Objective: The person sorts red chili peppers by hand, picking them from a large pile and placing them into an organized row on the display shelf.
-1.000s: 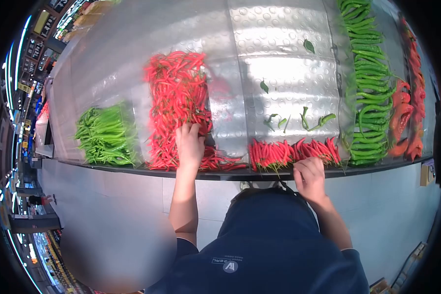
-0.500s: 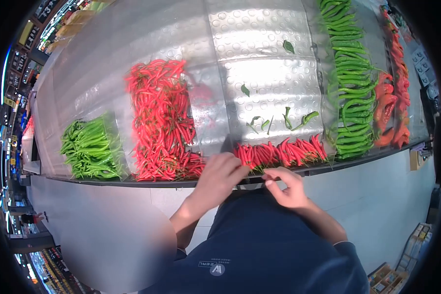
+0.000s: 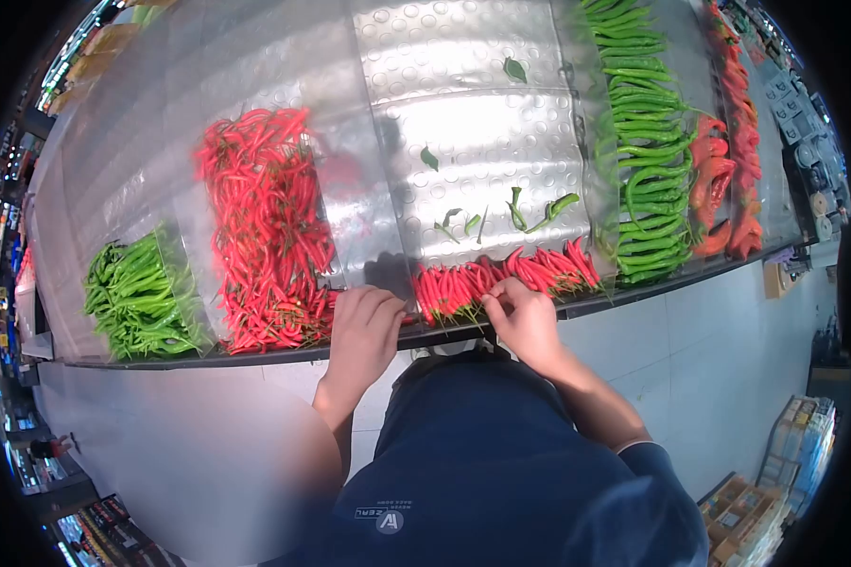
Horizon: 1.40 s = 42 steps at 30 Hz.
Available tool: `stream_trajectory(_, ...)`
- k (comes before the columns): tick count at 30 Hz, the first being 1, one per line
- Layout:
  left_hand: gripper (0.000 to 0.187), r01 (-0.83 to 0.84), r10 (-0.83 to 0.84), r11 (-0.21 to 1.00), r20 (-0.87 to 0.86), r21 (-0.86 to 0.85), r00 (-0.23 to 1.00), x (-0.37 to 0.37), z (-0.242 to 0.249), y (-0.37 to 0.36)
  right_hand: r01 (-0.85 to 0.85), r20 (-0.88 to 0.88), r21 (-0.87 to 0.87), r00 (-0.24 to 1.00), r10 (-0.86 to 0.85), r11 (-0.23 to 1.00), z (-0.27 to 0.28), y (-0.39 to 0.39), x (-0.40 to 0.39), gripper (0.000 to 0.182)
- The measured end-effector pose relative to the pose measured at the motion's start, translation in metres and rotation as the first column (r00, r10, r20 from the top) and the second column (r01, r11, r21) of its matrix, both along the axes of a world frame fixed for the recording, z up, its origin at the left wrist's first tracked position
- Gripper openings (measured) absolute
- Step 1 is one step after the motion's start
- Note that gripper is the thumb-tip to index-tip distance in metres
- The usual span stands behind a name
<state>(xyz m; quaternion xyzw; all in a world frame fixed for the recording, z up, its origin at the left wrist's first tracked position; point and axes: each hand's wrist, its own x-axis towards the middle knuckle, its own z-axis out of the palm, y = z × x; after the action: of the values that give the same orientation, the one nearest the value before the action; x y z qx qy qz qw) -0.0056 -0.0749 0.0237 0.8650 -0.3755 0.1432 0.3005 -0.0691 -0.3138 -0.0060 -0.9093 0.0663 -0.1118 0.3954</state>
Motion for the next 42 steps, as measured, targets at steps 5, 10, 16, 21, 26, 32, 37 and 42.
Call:
stream_trajectory(5,0.012,-0.24,0.24,0.971,-0.011,-0.004,0.971,0.002,-0.011,0.039,-0.025,0.07,-0.291,0.996,0.047,0.956,-0.007,0.014,0.018,0.016)
stream_trajectory(10,0.011,-0.612,0.612,0.791,-0.033,0.031,0.79,0.025,-0.028,0.084,-0.066,0.088,-0.353,0.991,0.103,0.933,-0.02,0.02,0.015,0.014)
stream_trajectory(16,0.024,-0.643,0.65,0.758,-0.043,0.11,0.758,0.049,-0.043,0.087,-0.038,0.183,-0.304,0.978,0.098,0.952,-0.022,0.026,0.011,0.012)
stream_trajectory(21,0.031,-0.696,0.737,0.665,-0.088,0.269,0.67,0.065,-0.049,0.074,-0.074,0.212,-0.267,0.968,0.133,0.961,-0.02,0.03,0.01,0.01)
stream_trajectory(26,0.027,-0.628,0.698,0.712,-0.222,0.313,0.68,0.076,-0.047,0.083,-0.098,0.23,-0.251,0.96,0.158,0.963,-0.018,0.034,0.009,0.009)
stream_trajectory(32,0.021,-0.664,0.507,0.747,-0.63,-0.019,0.589,0.069,-0.008,0.092,-0.118,0.261,-0.221,0.949,0.175,0.968,-0.013,0.035,0.008,0.007)
stream_trajectory(37,0.013,-0.588,0.07,0.714,-0.798,-0.379,0.599,0.055,0.018,0.108,-0.188,0.286,-0.178,0.929,0.233,0.966,0.002,0.039,0.007,0.008)
stream_trajectory(42,0.018,-0.478,-0.299,0.692,-0.818,-0.541,0.491,0.038,0.037,0.093,-0.289,0.413,-0.184,0.845,0.341,0.939,0.032,0.049,0.011,0.04)
